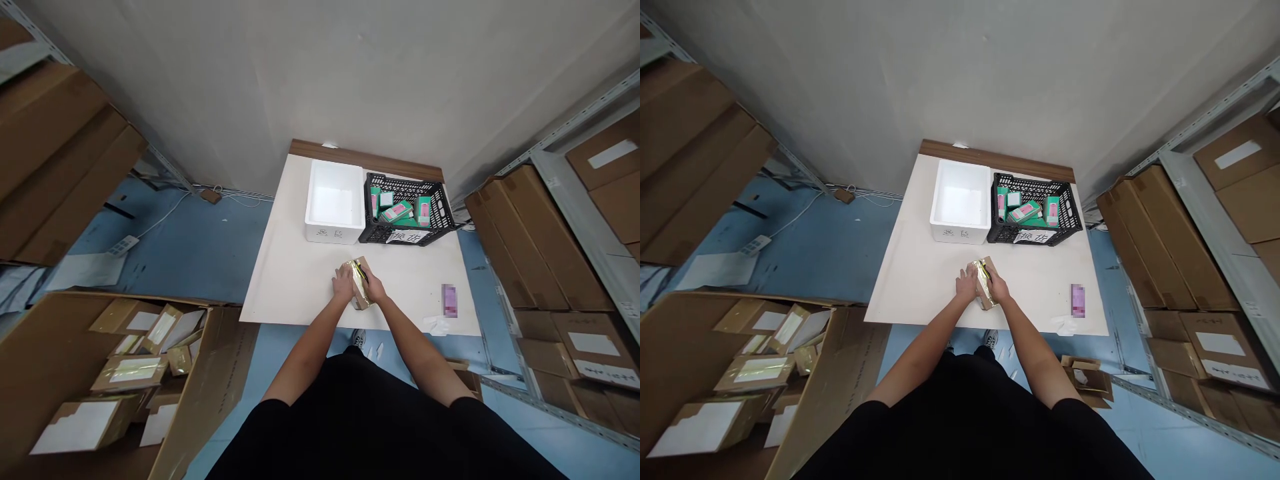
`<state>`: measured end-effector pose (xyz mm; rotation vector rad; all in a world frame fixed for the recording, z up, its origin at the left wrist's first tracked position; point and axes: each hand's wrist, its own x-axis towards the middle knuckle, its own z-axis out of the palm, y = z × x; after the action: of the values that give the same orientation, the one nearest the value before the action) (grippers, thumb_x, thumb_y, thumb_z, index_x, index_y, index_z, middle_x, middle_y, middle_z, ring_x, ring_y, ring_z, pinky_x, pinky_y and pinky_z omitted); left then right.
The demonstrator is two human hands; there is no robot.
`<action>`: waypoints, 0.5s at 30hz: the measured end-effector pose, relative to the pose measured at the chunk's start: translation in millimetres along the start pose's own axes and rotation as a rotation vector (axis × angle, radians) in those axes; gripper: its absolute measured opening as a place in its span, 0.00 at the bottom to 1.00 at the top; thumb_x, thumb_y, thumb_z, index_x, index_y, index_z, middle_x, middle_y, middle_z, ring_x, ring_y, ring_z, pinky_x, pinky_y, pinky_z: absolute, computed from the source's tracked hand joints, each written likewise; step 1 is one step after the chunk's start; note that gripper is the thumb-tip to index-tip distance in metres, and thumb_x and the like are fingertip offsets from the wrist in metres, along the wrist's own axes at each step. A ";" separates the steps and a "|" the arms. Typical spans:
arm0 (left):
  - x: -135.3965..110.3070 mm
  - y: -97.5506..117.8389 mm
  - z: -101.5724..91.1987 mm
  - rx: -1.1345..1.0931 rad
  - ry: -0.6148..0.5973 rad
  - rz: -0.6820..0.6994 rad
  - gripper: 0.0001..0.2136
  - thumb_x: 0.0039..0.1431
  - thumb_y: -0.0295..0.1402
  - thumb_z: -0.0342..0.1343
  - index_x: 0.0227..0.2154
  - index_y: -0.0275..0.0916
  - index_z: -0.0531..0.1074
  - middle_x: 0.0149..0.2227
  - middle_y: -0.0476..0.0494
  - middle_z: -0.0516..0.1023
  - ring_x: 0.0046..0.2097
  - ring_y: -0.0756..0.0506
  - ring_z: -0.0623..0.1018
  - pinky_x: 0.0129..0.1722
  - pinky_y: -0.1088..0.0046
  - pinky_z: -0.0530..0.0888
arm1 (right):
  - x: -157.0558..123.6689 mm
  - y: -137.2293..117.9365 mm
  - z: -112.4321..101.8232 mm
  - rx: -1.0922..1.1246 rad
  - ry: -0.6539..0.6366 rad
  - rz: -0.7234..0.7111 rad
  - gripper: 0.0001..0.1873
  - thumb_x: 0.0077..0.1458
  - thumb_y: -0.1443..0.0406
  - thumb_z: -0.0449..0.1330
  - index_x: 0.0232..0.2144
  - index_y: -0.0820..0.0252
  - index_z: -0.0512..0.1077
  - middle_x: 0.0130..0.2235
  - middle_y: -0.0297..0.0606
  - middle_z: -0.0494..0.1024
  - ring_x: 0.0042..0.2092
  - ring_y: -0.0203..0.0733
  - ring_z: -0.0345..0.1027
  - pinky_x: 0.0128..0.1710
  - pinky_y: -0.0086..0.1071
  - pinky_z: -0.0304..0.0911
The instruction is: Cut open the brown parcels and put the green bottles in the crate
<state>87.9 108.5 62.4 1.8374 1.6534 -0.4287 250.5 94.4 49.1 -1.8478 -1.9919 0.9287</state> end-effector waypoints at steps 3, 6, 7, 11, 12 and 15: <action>4.8 3.7 -0.8 0.032 -0.011 0.022 0.56 0.56 0.48 0.68 0.79 0.50 0.39 0.81 0.43 0.36 0.80 0.29 0.37 0.73 0.46 0.60 | 3.2 -6.2 -6.0 -0.089 -0.068 0.054 0.34 0.68 0.67 0.54 0.74 0.51 0.60 0.66 0.42 0.77 0.60 0.48 0.76 0.60 0.38 0.69; 6.6 3.6 -0.9 0.038 -0.010 0.040 0.57 0.55 0.47 0.68 0.80 0.46 0.39 0.81 0.38 0.36 0.80 0.31 0.37 0.74 0.48 0.59 | 6.8 -13.3 -13.9 -0.172 -0.146 0.118 0.36 0.69 0.65 0.56 0.76 0.52 0.57 0.60 0.45 0.81 0.54 0.51 0.79 0.54 0.37 0.70; 6.6 3.2 -0.8 0.036 -0.006 0.042 0.57 0.55 0.47 0.69 0.80 0.45 0.39 0.81 0.37 0.36 0.80 0.30 0.37 0.74 0.48 0.59 | 7.8 -15.8 -16.8 -0.193 -0.166 0.128 0.36 0.69 0.65 0.57 0.76 0.52 0.56 0.58 0.46 0.83 0.53 0.51 0.79 0.52 0.36 0.70; 4.5 1.8 -1.5 0.033 -0.002 0.020 0.57 0.55 0.47 0.68 0.79 0.47 0.38 0.81 0.37 0.36 0.80 0.28 0.40 0.72 0.47 0.62 | 10.7 -26.9 -28.0 -0.235 -0.213 0.135 0.37 0.66 0.66 0.58 0.75 0.53 0.59 0.53 0.46 0.85 0.51 0.52 0.79 0.49 0.36 0.69; 3.8 1.6 -1.9 0.032 -0.006 0.013 0.57 0.56 0.48 0.68 0.79 0.48 0.38 0.81 0.38 0.36 0.80 0.27 0.42 0.71 0.46 0.63 | 11.4 -29.6 -30.2 -0.235 -0.223 0.140 0.37 0.66 0.67 0.58 0.74 0.52 0.60 0.53 0.45 0.85 0.51 0.53 0.79 0.48 0.36 0.68; 2.0 0.5 -3.2 0.023 -0.012 0.003 0.56 0.55 0.48 0.69 0.79 0.50 0.40 0.81 0.39 0.35 0.79 0.25 0.44 0.69 0.46 0.65 | 13.2 -35.9 -34.3 -0.222 -0.249 0.170 0.36 0.66 0.65 0.58 0.74 0.51 0.61 0.54 0.45 0.85 0.51 0.54 0.80 0.47 0.36 0.69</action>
<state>88.1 112.0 63.7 1.8505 1.6434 -0.4582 240.5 117.0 94.1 -2.1416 -2.1865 1.0684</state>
